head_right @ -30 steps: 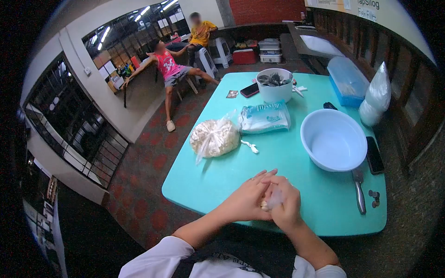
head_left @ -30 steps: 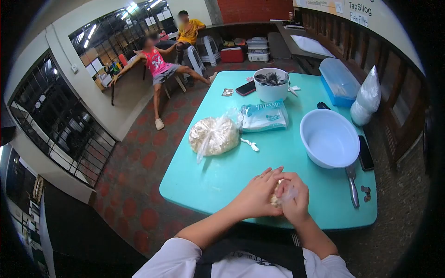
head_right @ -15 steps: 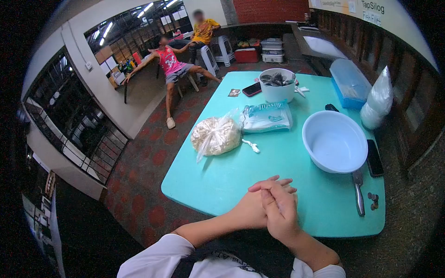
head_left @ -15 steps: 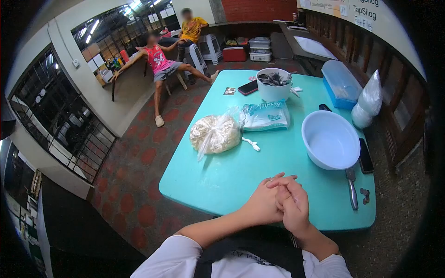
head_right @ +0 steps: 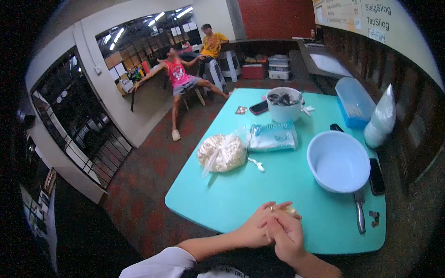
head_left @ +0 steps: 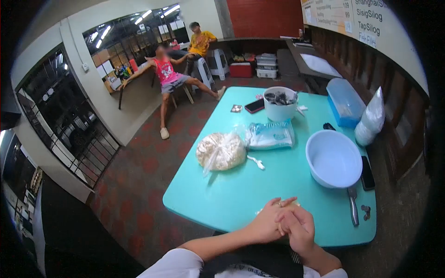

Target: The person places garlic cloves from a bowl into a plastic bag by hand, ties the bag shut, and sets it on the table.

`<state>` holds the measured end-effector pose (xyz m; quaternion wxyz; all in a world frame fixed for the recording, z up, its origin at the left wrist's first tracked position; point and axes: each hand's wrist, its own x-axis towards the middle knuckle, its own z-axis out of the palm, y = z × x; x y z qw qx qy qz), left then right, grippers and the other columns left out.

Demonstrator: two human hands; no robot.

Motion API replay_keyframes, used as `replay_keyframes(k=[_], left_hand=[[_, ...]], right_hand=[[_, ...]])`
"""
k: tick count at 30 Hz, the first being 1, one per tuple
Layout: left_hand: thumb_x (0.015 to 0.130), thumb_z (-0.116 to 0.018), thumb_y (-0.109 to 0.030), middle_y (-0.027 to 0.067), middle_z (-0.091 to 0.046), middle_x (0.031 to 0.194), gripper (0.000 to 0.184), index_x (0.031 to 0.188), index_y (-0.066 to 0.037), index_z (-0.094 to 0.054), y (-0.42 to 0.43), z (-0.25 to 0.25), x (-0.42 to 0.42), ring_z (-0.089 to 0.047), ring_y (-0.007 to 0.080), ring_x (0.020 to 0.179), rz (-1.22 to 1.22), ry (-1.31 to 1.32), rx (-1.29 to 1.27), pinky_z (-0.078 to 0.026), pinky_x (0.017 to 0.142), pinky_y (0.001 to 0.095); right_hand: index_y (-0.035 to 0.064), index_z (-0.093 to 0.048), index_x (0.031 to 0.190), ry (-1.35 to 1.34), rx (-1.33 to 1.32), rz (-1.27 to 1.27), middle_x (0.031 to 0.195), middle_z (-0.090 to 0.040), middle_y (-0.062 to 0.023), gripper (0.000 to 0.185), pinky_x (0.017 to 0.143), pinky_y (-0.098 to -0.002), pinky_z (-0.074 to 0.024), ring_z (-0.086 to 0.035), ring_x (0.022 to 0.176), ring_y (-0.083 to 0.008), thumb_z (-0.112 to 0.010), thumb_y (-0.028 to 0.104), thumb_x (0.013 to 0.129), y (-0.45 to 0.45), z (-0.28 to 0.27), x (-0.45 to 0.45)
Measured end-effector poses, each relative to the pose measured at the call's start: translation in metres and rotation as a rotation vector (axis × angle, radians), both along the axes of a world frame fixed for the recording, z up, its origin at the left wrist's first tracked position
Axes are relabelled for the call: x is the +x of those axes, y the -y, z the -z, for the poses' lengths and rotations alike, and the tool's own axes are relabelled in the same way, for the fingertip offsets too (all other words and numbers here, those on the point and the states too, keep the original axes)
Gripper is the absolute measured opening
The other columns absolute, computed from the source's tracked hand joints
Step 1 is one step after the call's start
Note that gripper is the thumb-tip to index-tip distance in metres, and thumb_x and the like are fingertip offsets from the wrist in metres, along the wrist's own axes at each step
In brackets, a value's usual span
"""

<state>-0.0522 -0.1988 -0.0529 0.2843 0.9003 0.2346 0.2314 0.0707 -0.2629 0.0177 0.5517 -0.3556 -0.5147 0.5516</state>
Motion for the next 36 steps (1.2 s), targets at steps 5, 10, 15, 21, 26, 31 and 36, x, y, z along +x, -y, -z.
replay_keyframes(k=[5,10,15,21,26,31,36], left_hand=[[0.085,-0.057,-0.028,0.0093,-0.052,0.137,0.050,0.133,-0.015,-0.051,0.002,-0.007,-0.004,-0.032,0.0303,0.140,0.015,0.037,-0.069,-0.022,0.112,0.0535],[0.083,-0.061,-0.020,0.0117,-0.053,0.135,0.040,0.122,-0.012,-0.057,-0.004,-0.012,-0.007,-0.036,0.0312,0.138,0.098,0.114,0.001,-0.024,0.111,0.0538],[0.084,-0.067,-0.026,0.0112,-0.058,0.129,0.026,0.104,-0.009,-0.067,-0.015,-0.021,-0.011,-0.043,0.0306,0.133,0.218,0.152,-0.124,-0.027,0.109,0.0543],[0.085,-0.068,-0.029,0.0117,-0.061,0.122,0.025,0.100,-0.009,-0.067,-0.029,-0.012,-0.008,-0.046,0.0302,0.130,0.331,0.236,-0.191,-0.026,0.110,0.0540],[0.093,-0.058,-0.027,0.0102,-0.061,0.122,0.026,0.108,-0.008,-0.067,-0.034,-0.023,-0.013,-0.043,0.0314,0.132,0.441,0.159,-0.224,-0.024,0.109,0.0525],[0.094,-0.056,-0.021,0.0086,-0.063,0.113,0.019,0.102,-0.007,-0.065,-0.031,-0.022,-0.012,-0.042,0.0303,0.134,0.424,0.174,-0.202,-0.023,0.110,0.0521],[0.086,-0.060,-0.009,0.0056,-0.065,0.104,0.010,0.094,-0.008,-0.066,-0.024,-0.008,-0.004,-0.051,0.0292,0.125,0.311,0.241,-0.136,-0.029,0.106,0.0498]], right_hand=[[0.0011,-0.064,0.090,0.013,-0.028,-0.058,0.059,-0.046,0.0025,0.023,0.052,-0.0233,-0.0350,-0.043,0.052,-0.0069,-0.052,0.019,0.098,0.001,-0.002,0.012],[-0.0025,-0.059,0.090,0.082,-0.090,-0.033,0.061,-0.042,0.0032,0.028,0.049,-0.0233,-0.0247,-0.032,0.051,-0.0050,-0.046,0.019,0.102,-0.003,-0.001,0.026],[-0.0024,-0.057,0.091,0.090,-0.143,-0.066,0.059,-0.042,0.0030,0.026,0.048,-0.0230,-0.0252,-0.032,0.050,-0.0046,-0.046,0.018,0.102,-0.009,-0.004,0.038],[0.0023,-0.050,0.134,0.243,-0.460,-0.186,0.139,-0.044,-0.0244,0.047,0.105,-0.0423,-0.0358,-0.045,0.126,-0.0362,-0.052,0.031,0.097,-0.015,0.020,0.070],[-0.0019,-0.058,0.089,0.014,-0.079,-0.010,0.059,-0.044,0.0016,0.028,0.048,-0.0233,-0.0278,-0.033,0.050,-0.0048,-0.046,0.019,0.102,-0.012,0.013,0.050],[0.0008,-0.061,0.086,0.302,0.169,0.090,0.061,-0.051,-0.0011,0.025,0.048,-0.0248,-0.0326,-0.041,0.050,-0.0061,-0.051,0.019,0.100,0.005,0.028,0.054],[0.0082,-0.067,0.081,0.753,0.716,0.171,0.059,-0.055,-0.0050,0.010,0.046,-0.0300,-0.0378,-0.053,0.049,-0.0156,-0.063,0.014,0.088,0.026,0.016,0.045]])
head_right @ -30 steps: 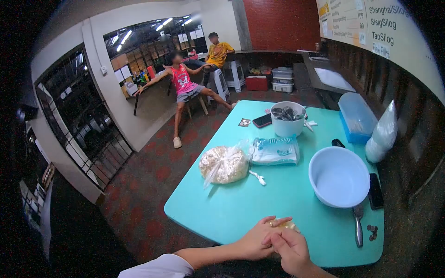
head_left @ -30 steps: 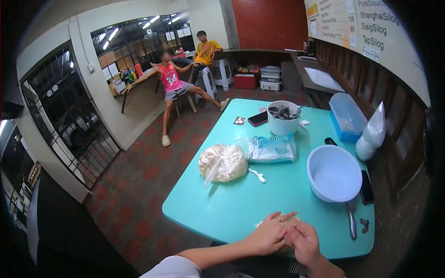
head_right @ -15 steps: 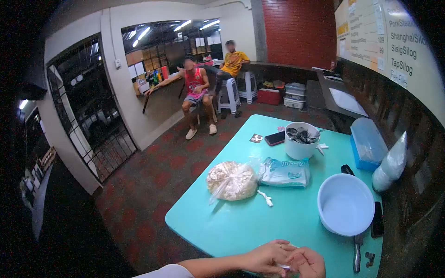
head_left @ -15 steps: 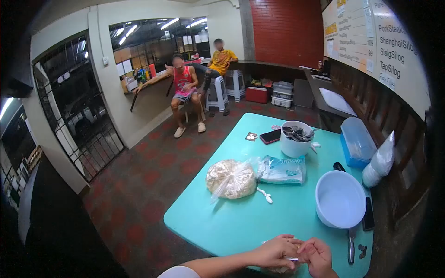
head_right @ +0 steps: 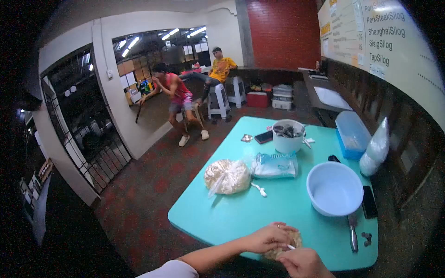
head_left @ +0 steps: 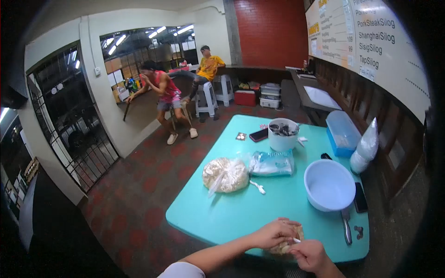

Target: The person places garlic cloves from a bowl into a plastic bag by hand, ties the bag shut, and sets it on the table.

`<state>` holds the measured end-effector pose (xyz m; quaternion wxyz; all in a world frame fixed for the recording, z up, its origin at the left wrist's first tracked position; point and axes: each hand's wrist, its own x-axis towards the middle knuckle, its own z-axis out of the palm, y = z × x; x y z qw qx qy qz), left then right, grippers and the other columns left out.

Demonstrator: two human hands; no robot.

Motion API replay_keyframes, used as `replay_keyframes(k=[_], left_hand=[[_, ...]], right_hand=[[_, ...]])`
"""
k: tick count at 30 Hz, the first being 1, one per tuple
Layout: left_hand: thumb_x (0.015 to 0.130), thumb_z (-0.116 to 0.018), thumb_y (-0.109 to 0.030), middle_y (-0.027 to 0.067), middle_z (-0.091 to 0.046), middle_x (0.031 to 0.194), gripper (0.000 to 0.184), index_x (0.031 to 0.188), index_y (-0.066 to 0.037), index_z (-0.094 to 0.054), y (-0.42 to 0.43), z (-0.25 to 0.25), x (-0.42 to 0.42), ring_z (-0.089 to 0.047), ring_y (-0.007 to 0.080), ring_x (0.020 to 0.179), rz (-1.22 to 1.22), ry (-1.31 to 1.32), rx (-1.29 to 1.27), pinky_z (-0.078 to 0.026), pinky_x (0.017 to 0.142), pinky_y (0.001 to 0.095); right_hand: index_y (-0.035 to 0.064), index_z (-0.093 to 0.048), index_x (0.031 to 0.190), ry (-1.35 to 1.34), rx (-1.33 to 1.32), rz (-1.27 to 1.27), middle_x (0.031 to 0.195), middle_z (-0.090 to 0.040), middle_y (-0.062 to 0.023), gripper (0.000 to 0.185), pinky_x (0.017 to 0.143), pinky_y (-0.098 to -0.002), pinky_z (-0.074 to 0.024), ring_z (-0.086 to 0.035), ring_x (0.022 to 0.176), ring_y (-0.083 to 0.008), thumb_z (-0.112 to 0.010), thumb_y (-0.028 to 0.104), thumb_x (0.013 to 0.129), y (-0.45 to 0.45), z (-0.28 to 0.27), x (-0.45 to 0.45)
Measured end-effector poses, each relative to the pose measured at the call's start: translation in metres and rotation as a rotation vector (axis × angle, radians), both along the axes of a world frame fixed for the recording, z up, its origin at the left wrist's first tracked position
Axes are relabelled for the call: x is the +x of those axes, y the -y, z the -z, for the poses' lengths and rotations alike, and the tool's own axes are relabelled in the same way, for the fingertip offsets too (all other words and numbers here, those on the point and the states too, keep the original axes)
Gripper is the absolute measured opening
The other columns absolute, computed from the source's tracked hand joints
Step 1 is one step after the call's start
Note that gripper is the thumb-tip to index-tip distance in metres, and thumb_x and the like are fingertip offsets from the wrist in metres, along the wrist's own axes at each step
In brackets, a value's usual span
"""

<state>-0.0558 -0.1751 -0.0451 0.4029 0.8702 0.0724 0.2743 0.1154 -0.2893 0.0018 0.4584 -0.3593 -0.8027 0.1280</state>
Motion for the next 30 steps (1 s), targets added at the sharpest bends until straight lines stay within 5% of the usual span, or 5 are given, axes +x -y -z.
replay_keyframes(k=[5,7,14,21,30], left_hand=[[0.082,-0.061,-0.006,0.0051,-0.066,0.102,0.015,0.095,-0.009,-0.067,0.002,0.000,-0.002,-0.053,0.0274,0.123,-0.065,0.059,0.061,-0.034,0.101,0.0458],[0.081,-0.061,-0.008,0.0056,-0.066,0.104,0.016,0.096,-0.009,-0.067,-0.008,0.007,0.006,-0.054,0.0273,0.123,-0.061,0.092,0.039,-0.035,0.101,0.0458],[0.081,-0.058,-0.009,0.0076,-0.065,0.116,0.024,0.104,-0.008,-0.067,0.006,0.014,0.011,-0.050,0.0311,0.127,-0.261,0.026,0.032,-0.029,0.107,0.0491],[0.083,-0.058,-0.006,0.0060,-0.063,0.119,0.027,0.109,-0.009,-0.066,0.012,0.006,0.001,-0.049,0.0295,0.128,-0.257,-0.023,0.041,-0.026,0.108,0.0542],[0.078,-0.065,0.001,0.0117,-0.063,0.111,0.021,0.099,-0.004,-0.068,0.005,-0.019,-0.007,-0.056,0.0316,0.111,-0.114,0.142,0.116,-0.045,0.091,0.0418]], right_hand=[[0.0132,-0.069,0.077,0.316,0.186,0.163,0.054,-0.051,-0.0032,0.005,0.042,-0.0367,-0.0385,-0.051,0.044,-0.0238,-0.072,0.016,0.074,0.059,-0.044,0.018],[0.0067,-0.068,0.091,0.413,0.218,0.021,0.065,-0.054,-0.0006,0.011,0.055,-0.0272,-0.0439,-0.053,0.055,-0.0137,-0.068,0.015,0.083,0.053,-0.068,0.003],[0.0049,-0.060,0.120,0.926,0.306,0.183,0.115,-0.060,-0.0147,0.045,0.085,-0.0429,-0.0450,-0.061,0.097,-0.0255,-0.067,0.024,0.080,-0.010,-0.058,-0.016],[0.0032,-0.064,0.099,1.168,0.318,0.140,0.073,-0.055,-0.0027,0.030,0.046,-0.0283,-0.0419,-0.058,0.063,-0.0168,-0.057,0.022,0.076,-0.033,-0.049,0.011],[0.0120,-0.055,0.077,1.170,0.204,-0.105,0.072,-0.049,-0.0010,0.008,0.049,-0.0308,-0.0390,-0.053,0.064,-0.0176,-0.057,0.020,0.076,-0.043,-0.064,0.026]])
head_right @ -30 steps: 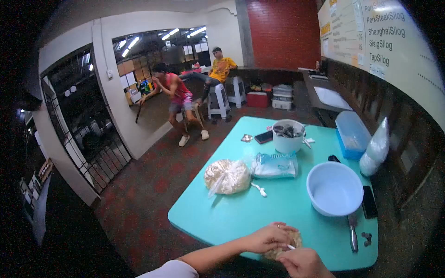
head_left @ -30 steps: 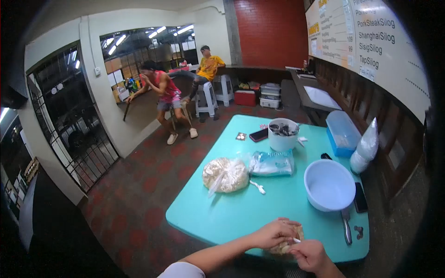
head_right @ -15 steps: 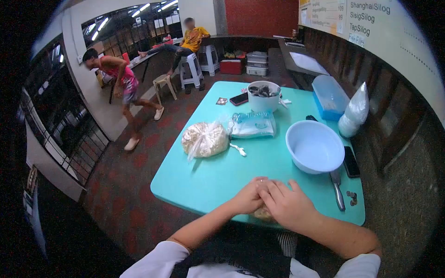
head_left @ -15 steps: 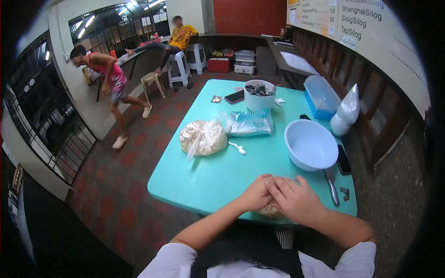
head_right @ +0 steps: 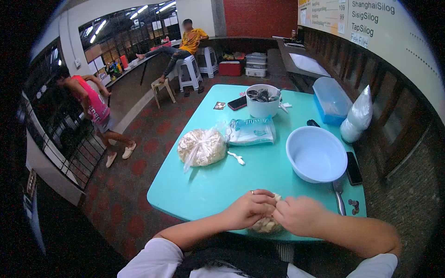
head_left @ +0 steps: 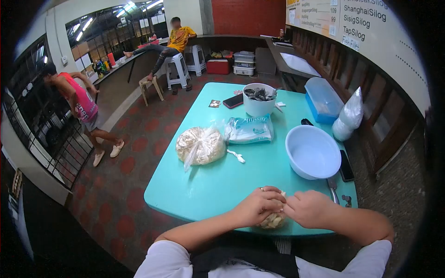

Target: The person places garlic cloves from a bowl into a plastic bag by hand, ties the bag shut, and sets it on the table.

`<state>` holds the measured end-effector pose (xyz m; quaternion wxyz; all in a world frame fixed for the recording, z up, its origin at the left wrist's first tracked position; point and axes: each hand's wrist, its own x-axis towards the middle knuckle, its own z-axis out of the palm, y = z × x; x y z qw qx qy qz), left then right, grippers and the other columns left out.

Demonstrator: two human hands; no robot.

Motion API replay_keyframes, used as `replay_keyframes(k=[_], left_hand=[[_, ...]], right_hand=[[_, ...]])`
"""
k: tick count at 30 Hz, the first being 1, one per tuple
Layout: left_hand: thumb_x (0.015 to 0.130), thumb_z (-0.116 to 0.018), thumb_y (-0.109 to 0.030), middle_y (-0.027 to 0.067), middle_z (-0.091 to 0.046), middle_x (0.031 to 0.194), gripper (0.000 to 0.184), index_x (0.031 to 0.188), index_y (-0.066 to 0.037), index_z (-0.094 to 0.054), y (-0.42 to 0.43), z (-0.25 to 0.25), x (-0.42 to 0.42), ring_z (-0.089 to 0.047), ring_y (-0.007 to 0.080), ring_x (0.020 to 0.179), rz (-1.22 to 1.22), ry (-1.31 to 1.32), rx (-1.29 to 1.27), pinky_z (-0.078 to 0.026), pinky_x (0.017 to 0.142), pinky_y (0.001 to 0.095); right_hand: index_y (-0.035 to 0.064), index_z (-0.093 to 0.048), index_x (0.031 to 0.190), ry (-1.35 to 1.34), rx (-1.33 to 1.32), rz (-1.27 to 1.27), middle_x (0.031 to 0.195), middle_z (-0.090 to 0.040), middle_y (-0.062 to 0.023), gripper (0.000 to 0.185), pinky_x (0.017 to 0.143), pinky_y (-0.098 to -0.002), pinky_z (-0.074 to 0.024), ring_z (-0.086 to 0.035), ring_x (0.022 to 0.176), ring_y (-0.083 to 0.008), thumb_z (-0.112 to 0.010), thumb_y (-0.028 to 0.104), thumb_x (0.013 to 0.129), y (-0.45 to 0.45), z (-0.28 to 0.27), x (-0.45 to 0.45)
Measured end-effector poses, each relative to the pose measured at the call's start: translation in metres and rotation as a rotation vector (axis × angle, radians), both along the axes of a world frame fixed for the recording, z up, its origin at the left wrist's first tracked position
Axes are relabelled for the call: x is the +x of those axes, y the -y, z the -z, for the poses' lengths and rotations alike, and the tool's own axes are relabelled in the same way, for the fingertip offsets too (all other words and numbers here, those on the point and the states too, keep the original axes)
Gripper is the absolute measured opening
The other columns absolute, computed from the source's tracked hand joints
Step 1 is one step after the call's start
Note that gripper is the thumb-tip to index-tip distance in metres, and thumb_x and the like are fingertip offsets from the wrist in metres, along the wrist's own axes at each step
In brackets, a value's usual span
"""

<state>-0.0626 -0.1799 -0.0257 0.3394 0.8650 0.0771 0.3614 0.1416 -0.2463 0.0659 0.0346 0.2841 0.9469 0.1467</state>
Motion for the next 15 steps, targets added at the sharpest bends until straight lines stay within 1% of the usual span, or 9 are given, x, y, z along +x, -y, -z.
replay_keyframes(k=[2,5,6,8,9,10,12,15], left_hand=[[0.077,-0.066,0.001,0.0125,-0.064,0.110,0.022,0.098,-0.003,-0.067,-0.007,0.003,-0.001,-0.058,0.0319,0.108,0.097,-0.020,0.079,-0.046,0.089,0.0409],[0.073,-0.067,-0.001,0.0125,-0.064,0.104,0.024,0.097,-0.001,-0.067,-0.011,0.005,-0.002,-0.059,0.0328,0.100,0.128,-0.012,0.138,-0.047,0.086,0.0394],[0.073,-0.067,-0.001,0.0119,-0.064,0.101,0.023,0.095,-0.001,-0.068,-0.011,0.003,-0.003,-0.059,0.0318,0.097,0.136,-0.019,0.153,-0.047,0.085,0.0389],[0.072,-0.066,-0.003,0.0106,-0.064,0.094,0.020,0.092,0.000,-0.068,-0.011,-0.005,-0.004,-0.058,0.0299,0.091,0.154,-0.039,0.189,-0.047,0.084,0.0378],[0.073,-0.064,-0.004,0.0106,-0.063,0.093,0.020,0.092,-0.001,-0.069,-0.013,-0.007,-0.004,-0.058,0.0298,0.091,0.170,-0.020,0.245,-0.047,0.084,0.0380],[0.073,-0.063,-0.005,0.0109,-0.062,0.094,0.021,0.093,-0.001,-0.069,-0.013,-0.009,-0.003,-0.058,0.0296,0.092,0.174,-0.063,0.239,-0.047,0.085,0.0392],[0.073,-0.061,-0.006,0.0119,-0.061,0.093,0.019,0.091,-0.001,-0.068,-0.014,-0.012,-0.001,-0.057,0.0297,0.093,0.208,-0.113,0.255,-0.047,0.084,0.0400],[0.074,-0.065,-0.008,0.0117,-0.060,0.099,0.023,0.096,-0.001,-0.065,-0.019,-0.019,-0.001,-0.057,0.0308,0.094,0.280,-0.209,0.301,-0.047,0.085,0.0398]], right_hand=[[0.0124,-0.055,0.078,0.025,0.003,-0.056,0.074,-0.049,-0.0004,0.008,0.053,-0.0308,-0.0387,-0.052,0.069,-0.0172,-0.057,0.020,0.075,0.001,-0.003,0.004],[0.0137,-0.056,0.081,0.075,0.012,-0.090,0.078,-0.050,0.0011,0.009,0.056,-0.0306,-0.0384,-0.053,0.077,-0.0160,-0.056,0.022,0.077,0.001,-0.008,0.010],[0.0142,-0.057,0.082,0.093,0.014,-0.092,0.080,-0.051,0.0016,0.010,0.057,-0.0305,-0.0383,-0.053,0.080,-0.0155,-0.055,0.023,0.078,0.002,-0.006,0.013],[0.0134,-0.060,0.084,-0.009,0.061,-0.160,0.079,-0.050,0.0025,0.013,0.056,-0.0298,-0.0392,-0.054,0.080,-0.0148,-0.056,0.023,0.076,0.004,0.001,0.020],[0.0132,-0.061,0.085,-0.060,0.115,-0.204,0.079,-0.050,0.0026,0.014,0.056,-0.0296,-0.0395,-0.054,0.080,-0.0146,-0.057,0.022,0.075,0.002,0.005,0.024],[0.0130,-0.063,0.086,-0.112,0.172,-0.247,0.080,-0.051,0.0026,0.015,0.056,-0.0294,-0.0397,-0.054,0.080,-0.0144,-0.058,0.022,0.075,-0.001,0.007,0.027],[0.0113,-0.066,0.088,-0.188,0.164,-0.185,0.079,-0.053,0.0013,0.018,0.056,-0.0281,-0.0422,-0.058,0.077,-0.0149,-0.062,0.018,0.072,0.005,0.008,0.029],[0.0106,-0.067,0.088,-0.336,0.156,-0.122,0.080,-0.057,0.0004,0.019,0.057,-0.0282,-0.0450,-0.061,0.074,-0.0158,-0.065,0.016,0.071,0.009,0.012,0.030]])
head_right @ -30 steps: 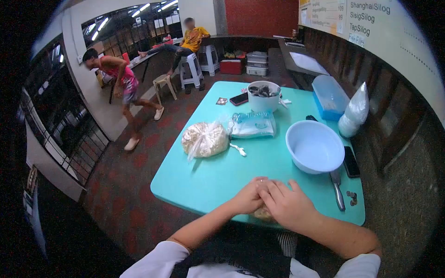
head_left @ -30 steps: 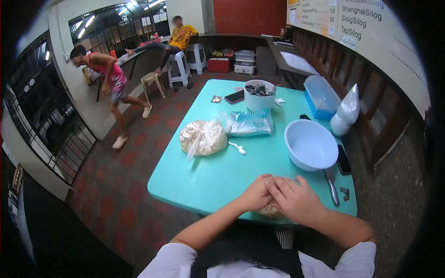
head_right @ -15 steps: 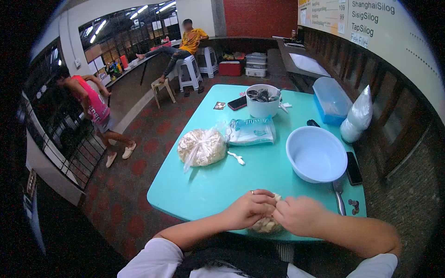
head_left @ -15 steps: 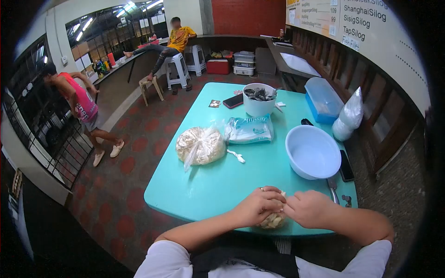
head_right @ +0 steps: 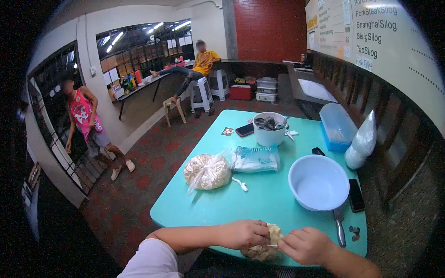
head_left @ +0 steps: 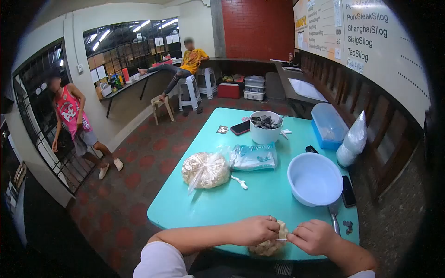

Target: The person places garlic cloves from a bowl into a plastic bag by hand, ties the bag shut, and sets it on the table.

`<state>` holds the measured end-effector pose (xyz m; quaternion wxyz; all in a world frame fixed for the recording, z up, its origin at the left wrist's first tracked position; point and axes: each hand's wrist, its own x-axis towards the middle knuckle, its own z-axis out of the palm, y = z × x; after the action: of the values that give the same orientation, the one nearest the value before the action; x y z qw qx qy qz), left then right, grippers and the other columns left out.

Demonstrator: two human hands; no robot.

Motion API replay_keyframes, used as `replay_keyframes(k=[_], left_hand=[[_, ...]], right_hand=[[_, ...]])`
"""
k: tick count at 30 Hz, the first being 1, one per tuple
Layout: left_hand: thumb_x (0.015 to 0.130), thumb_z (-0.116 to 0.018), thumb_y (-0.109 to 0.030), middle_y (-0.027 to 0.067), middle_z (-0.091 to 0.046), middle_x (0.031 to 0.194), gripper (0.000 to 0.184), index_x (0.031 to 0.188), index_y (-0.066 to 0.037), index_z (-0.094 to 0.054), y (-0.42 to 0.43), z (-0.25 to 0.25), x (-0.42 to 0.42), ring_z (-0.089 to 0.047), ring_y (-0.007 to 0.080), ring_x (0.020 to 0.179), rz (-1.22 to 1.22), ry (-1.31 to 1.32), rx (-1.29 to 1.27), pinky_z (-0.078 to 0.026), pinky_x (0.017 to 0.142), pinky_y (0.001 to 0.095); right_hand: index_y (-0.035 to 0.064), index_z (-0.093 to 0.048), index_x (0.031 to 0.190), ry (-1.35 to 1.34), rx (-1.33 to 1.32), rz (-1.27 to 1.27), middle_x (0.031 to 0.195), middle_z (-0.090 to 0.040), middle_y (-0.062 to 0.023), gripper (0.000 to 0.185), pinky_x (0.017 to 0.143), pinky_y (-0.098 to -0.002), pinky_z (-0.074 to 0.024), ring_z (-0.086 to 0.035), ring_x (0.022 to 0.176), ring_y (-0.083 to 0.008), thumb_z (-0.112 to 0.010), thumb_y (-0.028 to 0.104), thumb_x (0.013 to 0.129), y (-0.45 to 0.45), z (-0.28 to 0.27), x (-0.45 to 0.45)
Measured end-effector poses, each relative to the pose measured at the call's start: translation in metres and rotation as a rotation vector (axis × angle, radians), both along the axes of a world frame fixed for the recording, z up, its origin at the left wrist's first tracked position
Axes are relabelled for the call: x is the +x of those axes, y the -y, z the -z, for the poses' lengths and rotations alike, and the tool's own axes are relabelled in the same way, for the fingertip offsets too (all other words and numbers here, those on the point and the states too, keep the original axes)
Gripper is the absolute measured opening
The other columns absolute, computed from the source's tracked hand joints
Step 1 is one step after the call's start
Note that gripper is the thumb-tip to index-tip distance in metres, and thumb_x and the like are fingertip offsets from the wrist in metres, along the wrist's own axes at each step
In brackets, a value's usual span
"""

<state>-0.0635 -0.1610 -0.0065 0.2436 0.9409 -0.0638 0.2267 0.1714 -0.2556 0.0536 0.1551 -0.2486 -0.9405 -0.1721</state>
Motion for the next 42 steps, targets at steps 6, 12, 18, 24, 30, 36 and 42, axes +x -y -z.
replay_keyframes(k=[6,12,18,24,30,36,42], left_hand=[[0.077,-0.066,-0.006,0.0115,-0.059,0.096,0.018,0.095,-0.002,-0.065,0.017,-0.044,0.003,-0.058,0.0308,0.092,0.122,-0.014,-0.177,-0.047,0.080,0.0401],[0.082,-0.067,-0.003,0.0105,-0.061,0.091,0.008,0.091,-0.005,-0.068,0.043,-0.108,0.035,-0.060,0.0293,0.086,0.207,0.267,-0.338,-0.048,0.074,0.0369],[0.086,-0.070,-0.010,0.0051,-0.069,0.087,0.009,0.088,-0.001,-0.072,0.012,-0.124,0.067,-0.064,0.0148,0.081,-0.274,0.615,-0.765,-0.049,0.071,0.0293],[0.089,-0.068,-0.011,0.0084,-0.068,0.088,0.018,0.095,0.006,-0.067,-0.036,-0.063,0.056,-0.064,0.0128,0.077,-0.536,0.963,-1.406,-0.052,0.068,0.0249],[0.090,-0.067,-0.010,0.0100,-0.068,0.086,0.018,0.096,0.007,-0.065,-0.049,0.000,0.042,-0.065,0.0148,0.074,-0.674,1.060,-1.483,-0.053,0.066,0.0262],[0.088,-0.069,-0.007,0.0113,-0.068,0.087,0.016,0.094,0.007,-0.065,-0.055,0.026,0.031,-0.065,0.0159,0.075,-0.733,1.122,-1.492,-0.054,0.066,0.0264],[0.086,-0.072,-0.009,0.0083,-0.067,0.082,0.015,0.089,0.004,-0.066,-0.054,0.038,0.028,-0.062,0.0123,0.070,-0.819,1.107,-1.431,-0.050,0.064,0.0239]], right_hand=[[0.0108,-0.070,0.087,-0.187,-0.046,-0.015,0.083,-0.063,0.0002,0.020,0.056,-0.0286,-0.0470,-0.062,0.071,-0.0153,-0.068,0.015,0.067,0.021,-0.039,0.003],[0.0140,-0.071,0.076,-0.795,-0.069,-0.444,0.075,-0.062,0.0019,0.009,0.052,-0.0260,-0.0405,-0.055,0.063,-0.0122,-0.072,0.020,0.069,-0.029,-0.052,0.014],[0.0134,-0.064,0.089,-1.637,-0.711,-1.130,0.087,-0.059,-0.0002,0.015,0.065,-0.0277,-0.0394,-0.053,0.077,-0.0136,-0.064,0.025,0.080,-0.157,0.018,-0.029],[0.0120,-0.055,0.108,-1.945,-1.349,-1.323,0.102,-0.056,-0.0018,0.025,0.082,-0.0306,-0.0398,-0.051,0.095,-0.0144,-0.055,0.029,0.090,-0.202,0.126,-0.096],[0.0106,-0.046,0.127,-1.961,-1.611,-1.359,0.118,-0.052,-0.0035,0.035,0.099,-0.0335,-0.0402,-0.049,0.113,-0.0153,-0.046,0.033,0.100,-0.206,0.183,-0.132],[0.0113,-0.047,0.128,-2.050,-1.780,-1.071,0.120,-0.053,-0.0043,0.033,0.098,-0.0321,-0.0428,-0.052,0.113,-0.0152,-0.044,0.031,0.101,-0.192,0.196,-0.147],[0.0113,-0.047,0.128,-2.095,-1.843,-0.961,0.120,-0.053,-0.0045,0.033,0.097,-0.0319,-0.0431,-0.052,0.113,-0.0154,-0.044,0.031,0.101,-0.181,0.196,-0.149]])
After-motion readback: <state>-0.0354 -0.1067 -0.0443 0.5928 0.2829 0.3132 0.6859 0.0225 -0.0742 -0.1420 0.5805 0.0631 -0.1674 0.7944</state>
